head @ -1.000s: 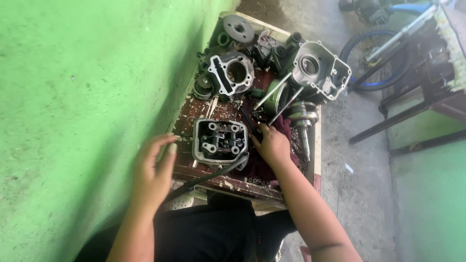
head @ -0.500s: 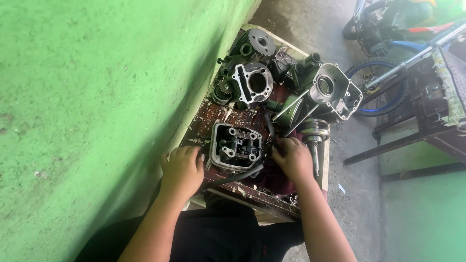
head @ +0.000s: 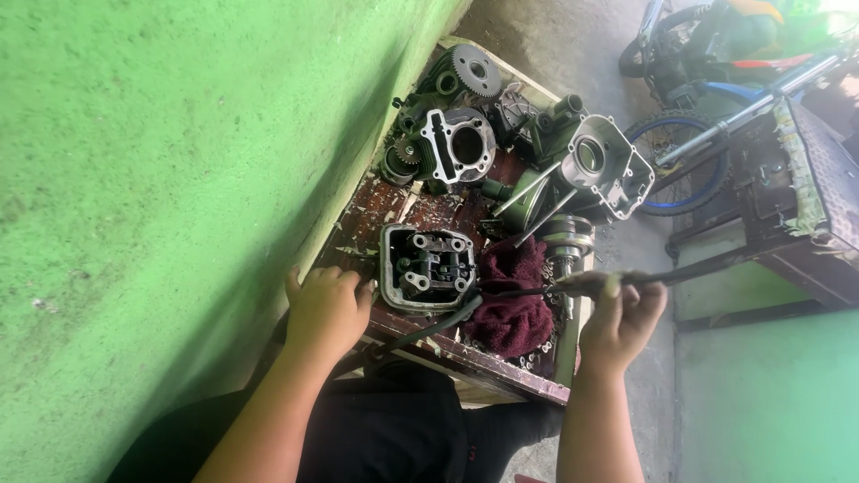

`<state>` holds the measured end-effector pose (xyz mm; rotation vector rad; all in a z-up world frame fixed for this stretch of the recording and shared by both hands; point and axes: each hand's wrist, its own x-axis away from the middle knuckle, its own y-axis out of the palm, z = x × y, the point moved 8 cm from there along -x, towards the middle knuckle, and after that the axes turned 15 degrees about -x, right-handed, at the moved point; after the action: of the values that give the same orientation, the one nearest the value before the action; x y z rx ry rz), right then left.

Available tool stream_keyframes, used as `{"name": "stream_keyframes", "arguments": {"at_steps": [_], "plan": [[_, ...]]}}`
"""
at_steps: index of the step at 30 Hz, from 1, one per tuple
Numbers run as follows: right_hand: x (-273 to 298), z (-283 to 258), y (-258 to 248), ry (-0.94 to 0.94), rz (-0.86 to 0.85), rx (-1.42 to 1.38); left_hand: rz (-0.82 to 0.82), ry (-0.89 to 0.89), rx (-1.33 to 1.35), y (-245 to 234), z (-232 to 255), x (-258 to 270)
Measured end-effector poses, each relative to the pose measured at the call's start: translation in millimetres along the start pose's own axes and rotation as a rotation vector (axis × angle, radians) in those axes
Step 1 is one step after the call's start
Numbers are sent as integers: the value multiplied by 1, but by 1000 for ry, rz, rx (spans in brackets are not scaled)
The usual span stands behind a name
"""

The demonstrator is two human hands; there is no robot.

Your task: The person cleans a disassembled engine cylinder head using a maroon cloth and a black hose. They wipe the internal surfaces and then use the hose to blow out debris from the valve seats and ports.

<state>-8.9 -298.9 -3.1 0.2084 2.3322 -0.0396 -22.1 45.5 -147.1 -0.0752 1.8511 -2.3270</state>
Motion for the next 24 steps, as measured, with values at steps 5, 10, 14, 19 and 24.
{"name": "stream_keyframes", "arguments": {"at_steps": [5, 10, 14, 19, 24], "plan": [[-34, 35, 18, 149, 210, -242, 111, 14, -60, 2, 10, 10], [-45, 82, 50, 104, 208, -217, 219, 28, -149, -6, 20, 15], [-33, 102, 42, 99, 186, -227, 436, 41, -77, -57, 34, 21], [-22, 114, 33, 275, 219, -412, 424, 283, 151, -65, 80, 41], [-27, 112, 30, 201, 184, -450, 177, 173, -246, -26, 73, 25]]}}
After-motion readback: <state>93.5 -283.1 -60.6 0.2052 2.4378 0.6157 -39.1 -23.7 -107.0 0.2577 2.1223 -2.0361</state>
